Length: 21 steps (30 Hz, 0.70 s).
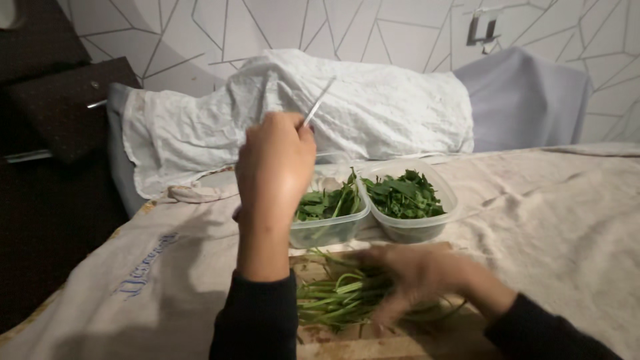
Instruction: The person uses a knife to trim leaves and stems from green leafy vegetables over a wooden cutting board. Trimmed leaves are placed into two clear plastic containers while stems are set aside on the board.
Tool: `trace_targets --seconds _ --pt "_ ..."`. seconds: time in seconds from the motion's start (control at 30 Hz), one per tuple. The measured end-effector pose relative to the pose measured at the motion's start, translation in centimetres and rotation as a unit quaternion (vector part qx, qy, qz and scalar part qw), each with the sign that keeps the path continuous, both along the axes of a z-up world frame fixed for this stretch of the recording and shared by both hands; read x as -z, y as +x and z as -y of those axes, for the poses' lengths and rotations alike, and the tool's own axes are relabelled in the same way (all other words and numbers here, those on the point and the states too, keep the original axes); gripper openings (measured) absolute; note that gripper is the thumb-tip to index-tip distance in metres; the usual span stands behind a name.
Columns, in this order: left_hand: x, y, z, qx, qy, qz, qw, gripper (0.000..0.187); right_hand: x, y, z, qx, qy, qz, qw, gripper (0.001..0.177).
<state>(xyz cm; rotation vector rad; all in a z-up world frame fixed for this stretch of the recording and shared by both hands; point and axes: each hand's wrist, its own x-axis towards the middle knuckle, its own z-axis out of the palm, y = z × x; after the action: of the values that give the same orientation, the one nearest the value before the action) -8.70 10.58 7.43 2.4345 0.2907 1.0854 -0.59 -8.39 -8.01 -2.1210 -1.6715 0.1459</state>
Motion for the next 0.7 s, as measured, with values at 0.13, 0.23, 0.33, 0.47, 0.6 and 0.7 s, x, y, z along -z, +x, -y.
trace_targets --seconds 0.13,0.23,0.33,0.47,0.6,0.7 --pt "-1.0 -0.2 0.1 0.019 -0.025 0.052 0.998 0.021 1.3 -3.4 -0.2 0.096 0.011 0.009 0.995 0.067" --pt "-1.4 -0.7 0.6 0.038 -0.049 0.048 0.997 0.021 0.8 -4.9 -1.6 0.113 -0.023 0.023 0.993 0.078" --pt "-1.5 -1.2 0.4 0.035 -0.032 0.076 0.996 0.020 -0.6 -4.9 -2.7 0.123 -0.072 0.017 0.990 0.087" --pt "-1.7 -1.3 -0.2 0.029 -0.033 0.076 0.996 0.020 -4.9 -1.0 -3.0 0.079 -0.041 -0.009 0.996 0.066" --pt "-1.8 -0.9 0.0 0.051 -0.068 0.023 0.996 0.023 -6.8 5.2 -5.1 0.142 0.038 -0.035 0.989 0.031" --pt "-1.6 -0.7 0.4 0.074 -0.043 0.028 0.996 0.023 -4.4 10.2 -9.2 0.177 0.005 0.055 0.983 0.023"
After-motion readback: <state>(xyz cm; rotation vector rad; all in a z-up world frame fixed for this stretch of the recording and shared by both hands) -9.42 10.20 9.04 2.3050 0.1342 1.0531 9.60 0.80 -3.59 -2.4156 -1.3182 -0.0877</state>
